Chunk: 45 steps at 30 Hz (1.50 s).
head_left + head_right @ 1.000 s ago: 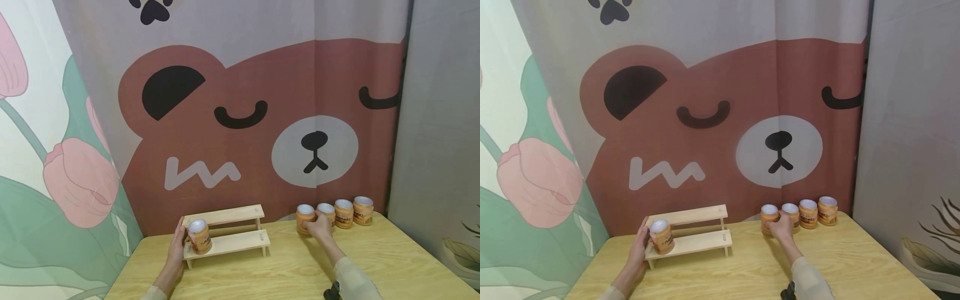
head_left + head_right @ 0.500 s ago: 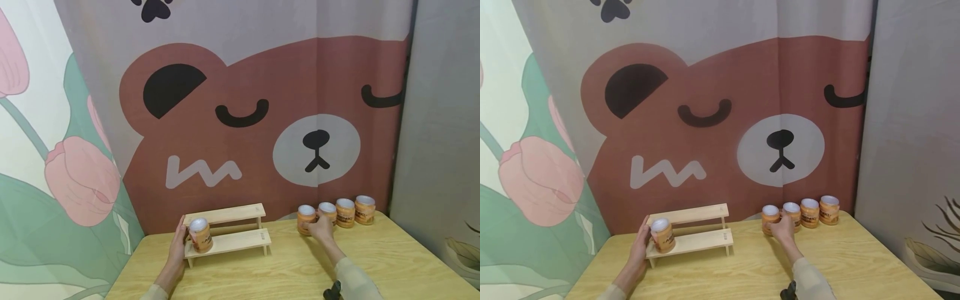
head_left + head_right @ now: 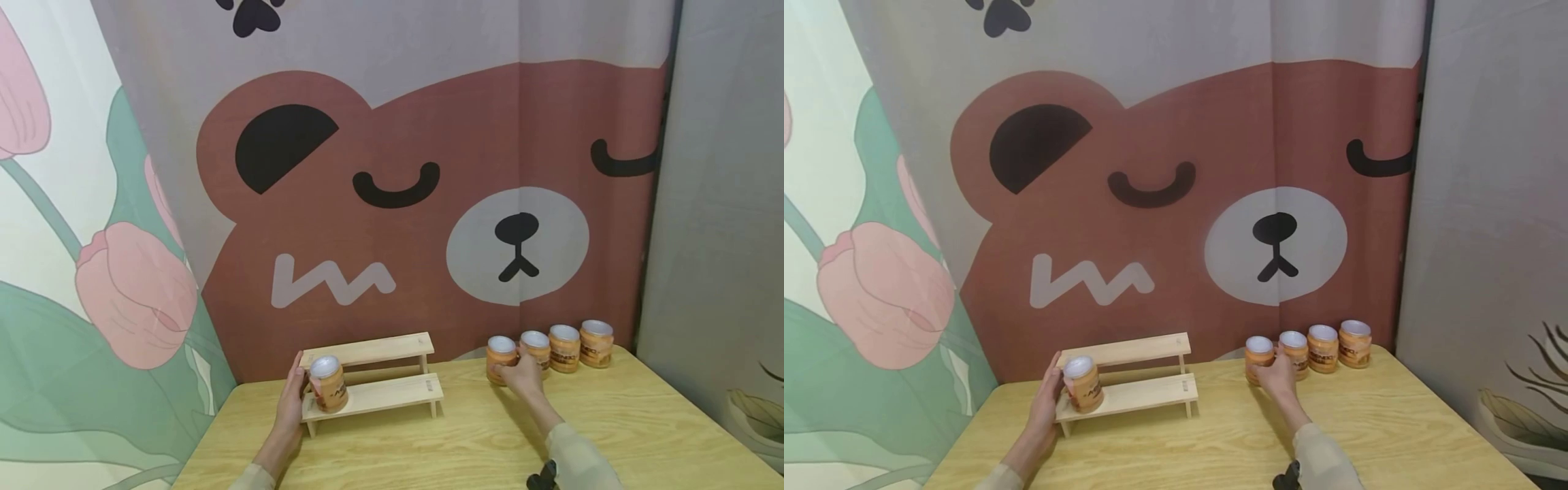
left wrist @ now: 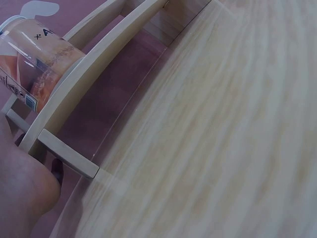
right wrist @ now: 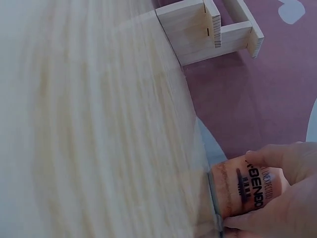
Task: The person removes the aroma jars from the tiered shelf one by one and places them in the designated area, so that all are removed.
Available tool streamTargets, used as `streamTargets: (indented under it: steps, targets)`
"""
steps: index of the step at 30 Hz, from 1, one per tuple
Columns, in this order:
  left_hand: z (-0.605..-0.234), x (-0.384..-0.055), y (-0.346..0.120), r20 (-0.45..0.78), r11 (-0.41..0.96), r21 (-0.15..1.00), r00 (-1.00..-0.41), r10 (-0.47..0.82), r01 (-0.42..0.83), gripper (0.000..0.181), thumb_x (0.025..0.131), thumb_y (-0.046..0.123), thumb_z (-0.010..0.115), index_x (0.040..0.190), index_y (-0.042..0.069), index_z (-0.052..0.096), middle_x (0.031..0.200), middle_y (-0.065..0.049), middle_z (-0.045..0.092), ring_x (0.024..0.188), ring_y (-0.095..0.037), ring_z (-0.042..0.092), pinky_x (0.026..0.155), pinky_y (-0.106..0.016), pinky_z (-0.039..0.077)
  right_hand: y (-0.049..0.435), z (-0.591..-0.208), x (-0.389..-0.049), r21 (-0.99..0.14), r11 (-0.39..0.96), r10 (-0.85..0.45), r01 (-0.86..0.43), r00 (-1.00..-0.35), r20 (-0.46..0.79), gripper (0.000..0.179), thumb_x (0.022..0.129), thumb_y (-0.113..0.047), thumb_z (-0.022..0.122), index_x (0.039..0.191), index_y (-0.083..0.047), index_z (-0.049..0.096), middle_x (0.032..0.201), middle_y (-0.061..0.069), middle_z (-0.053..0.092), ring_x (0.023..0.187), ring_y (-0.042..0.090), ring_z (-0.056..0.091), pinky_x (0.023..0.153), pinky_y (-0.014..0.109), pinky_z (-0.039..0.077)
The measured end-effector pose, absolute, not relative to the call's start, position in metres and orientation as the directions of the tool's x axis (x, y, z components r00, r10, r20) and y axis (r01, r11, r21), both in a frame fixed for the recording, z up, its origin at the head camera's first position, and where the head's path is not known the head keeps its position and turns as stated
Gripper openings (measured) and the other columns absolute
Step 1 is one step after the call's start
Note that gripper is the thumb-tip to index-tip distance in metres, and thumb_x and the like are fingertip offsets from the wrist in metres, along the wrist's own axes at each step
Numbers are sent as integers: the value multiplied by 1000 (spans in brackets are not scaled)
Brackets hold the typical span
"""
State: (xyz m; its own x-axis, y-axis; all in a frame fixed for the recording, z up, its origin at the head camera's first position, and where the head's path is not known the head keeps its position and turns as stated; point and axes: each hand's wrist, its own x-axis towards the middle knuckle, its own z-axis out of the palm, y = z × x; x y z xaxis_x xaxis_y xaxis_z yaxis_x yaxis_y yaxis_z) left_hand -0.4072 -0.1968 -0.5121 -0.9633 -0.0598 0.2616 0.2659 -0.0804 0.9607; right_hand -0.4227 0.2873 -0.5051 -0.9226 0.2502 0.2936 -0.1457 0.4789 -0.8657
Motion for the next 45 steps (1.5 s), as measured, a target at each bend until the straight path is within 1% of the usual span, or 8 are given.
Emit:
streamTargets:
  steps: [11,17,21,27,30,34,37,45]
  targets:
    - [-514,-406,-201,256,-83,962,-964,-73,261,65,109,52,35,166,29,13,169,-9,8,152,-35,3,119,-59,1,278,-484,-417,-788,594,197,-163,-920,339,60,89,-15,72,133,20,49,123,41,56,112,56,55,92,63,46]
    - [-513,-406,-202,261,-86,960,-962,-76,267,66,109,52,36,166,28,14,168,-9,10,152,-33,5,119,-59,1,270,-457,-409,-782,595,180,-185,-918,354,68,98,-19,64,147,18,34,142,42,42,124,57,46,98,65,42]
    - [-513,-408,-203,265,-87,959,-961,-81,272,65,109,52,36,166,27,15,167,-10,14,152,-32,6,119,-59,1,261,-438,-401,-782,585,185,-214,-904,386,63,98,-22,61,150,8,40,138,33,53,104,47,60,90,58,48]
    - [-514,-409,-202,277,-103,953,-958,-71,283,66,109,52,36,166,26,15,168,-12,14,152,-35,8,118,-61,2,244,-415,-383,-794,532,151,-294,-889,431,53,101,-23,61,148,0,48,143,25,53,126,41,53,98,56,46]
    - [-514,-409,-202,279,-89,954,-958,-68,285,67,108,53,36,166,27,15,168,-10,14,152,-35,8,118,-61,2,234,-408,-376,-781,512,139,-357,-863,485,47,100,-18,62,143,0,53,136,24,59,122,40,57,95,54,50]
    - [-515,-410,-203,286,-80,953,-954,-89,293,67,108,54,38,165,26,18,143,-19,48,150,-32,16,119,-59,2,217,-405,-369,-751,492,115,-440,-822,557,38,99,-12,64,135,0,60,128,19,65,114,35,64,91,48,54]
    - [-515,-410,-202,298,-87,948,-949,-102,307,67,108,54,38,165,25,19,109,-19,57,147,-30,24,119,-56,3,202,-404,-365,-742,469,92,-479,-809,580,34,98,-9,66,131,-2,63,123,17,67,112,32,65,91,46,54]
    - [-513,-409,-197,284,-74,954,-954,-92,291,67,108,54,37,165,27,18,145,-24,43,149,-34,18,118,-60,5,163,-407,-356,-714,439,38,-545,-783,621,28,95,-4,68,123,-3,68,115,11,70,103,26,68,86,39,57]
